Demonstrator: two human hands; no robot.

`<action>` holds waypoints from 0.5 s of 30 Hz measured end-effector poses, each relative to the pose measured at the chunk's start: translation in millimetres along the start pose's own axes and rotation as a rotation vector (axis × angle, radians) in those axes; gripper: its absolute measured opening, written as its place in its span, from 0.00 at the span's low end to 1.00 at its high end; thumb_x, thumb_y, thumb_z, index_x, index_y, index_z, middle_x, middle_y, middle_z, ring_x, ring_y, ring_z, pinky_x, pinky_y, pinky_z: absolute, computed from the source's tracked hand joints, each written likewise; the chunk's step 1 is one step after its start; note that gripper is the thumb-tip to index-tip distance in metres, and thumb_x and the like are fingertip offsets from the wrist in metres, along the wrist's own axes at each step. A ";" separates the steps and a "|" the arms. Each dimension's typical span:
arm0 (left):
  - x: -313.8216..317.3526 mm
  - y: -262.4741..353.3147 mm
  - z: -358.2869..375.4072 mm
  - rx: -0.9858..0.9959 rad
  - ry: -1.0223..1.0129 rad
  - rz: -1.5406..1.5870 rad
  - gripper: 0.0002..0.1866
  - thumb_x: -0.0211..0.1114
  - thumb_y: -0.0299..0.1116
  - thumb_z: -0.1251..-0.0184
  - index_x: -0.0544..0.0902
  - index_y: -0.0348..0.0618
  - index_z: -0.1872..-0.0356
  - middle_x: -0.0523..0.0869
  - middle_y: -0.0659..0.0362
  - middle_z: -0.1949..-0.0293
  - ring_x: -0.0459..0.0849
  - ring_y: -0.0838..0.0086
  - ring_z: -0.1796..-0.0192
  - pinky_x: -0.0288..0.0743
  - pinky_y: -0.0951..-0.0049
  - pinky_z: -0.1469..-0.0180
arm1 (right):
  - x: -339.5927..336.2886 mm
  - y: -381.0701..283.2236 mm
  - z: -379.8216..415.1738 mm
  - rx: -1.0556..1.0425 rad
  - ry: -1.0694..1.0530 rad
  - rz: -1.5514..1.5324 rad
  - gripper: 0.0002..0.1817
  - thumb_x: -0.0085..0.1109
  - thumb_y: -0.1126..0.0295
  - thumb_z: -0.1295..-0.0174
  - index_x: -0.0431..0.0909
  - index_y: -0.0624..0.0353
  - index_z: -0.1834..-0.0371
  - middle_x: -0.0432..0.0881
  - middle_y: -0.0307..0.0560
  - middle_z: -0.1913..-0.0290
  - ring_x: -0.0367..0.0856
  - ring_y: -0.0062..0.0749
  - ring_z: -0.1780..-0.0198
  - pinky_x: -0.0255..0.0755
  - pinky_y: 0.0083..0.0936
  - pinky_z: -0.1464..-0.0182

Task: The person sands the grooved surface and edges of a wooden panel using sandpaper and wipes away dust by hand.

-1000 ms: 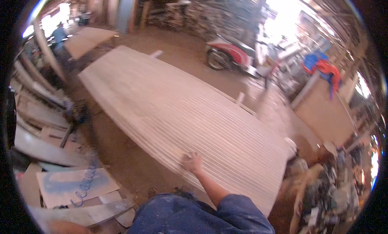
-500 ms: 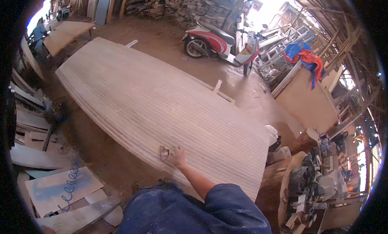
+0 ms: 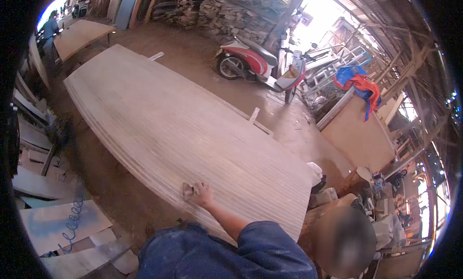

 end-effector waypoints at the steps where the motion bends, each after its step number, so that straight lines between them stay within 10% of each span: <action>1: -1.6 0.5 -0.1 -0.001 -0.005 0.000 0.16 0.70 0.32 0.37 0.87 0.38 0.48 0.89 0.60 0.56 0.82 0.72 0.55 0.75 0.69 0.47 | 7.1 2.9 -2.2 -0.037 -0.009 0.052 0.25 0.68 0.59 0.43 0.81 0.48 0.40 0.82 0.51 0.44 0.76 0.55 0.39 0.71 0.51 0.36; 7: -11.3 -0.2 1.3 -0.025 -0.009 -0.008 0.17 0.70 0.31 0.36 0.87 0.38 0.47 0.89 0.60 0.56 0.82 0.72 0.54 0.75 0.68 0.46 | -25.9 -51.1 0.5 -0.065 -0.127 -0.018 0.31 0.77 0.47 0.52 0.84 0.50 0.46 0.85 0.49 0.47 0.79 0.50 0.42 0.72 0.48 0.38; 15: -30.6 -3.6 12.4 -0.092 0.025 -0.001 0.17 0.70 0.31 0.36 0.87 0.39 0.46 0.89 0.60 0.54 0.82 0.71 0.52 0.75 0.67 0.44 | 19.3 -24.0 11.4 0.051 -0.004 -0.229 0.27 0.66 0.55 0.35 0.79 0.63 0.40 0.81 0.62 0.43 0.76 0.60 0.40 0.68 0.52 0.35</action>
Point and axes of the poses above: each hand's wrist, its own z-axis away from the middle knuckle, its own x-axis out of the palm, y = z × x, the point moved 6 cm from there along -z, towards the middle knuckle
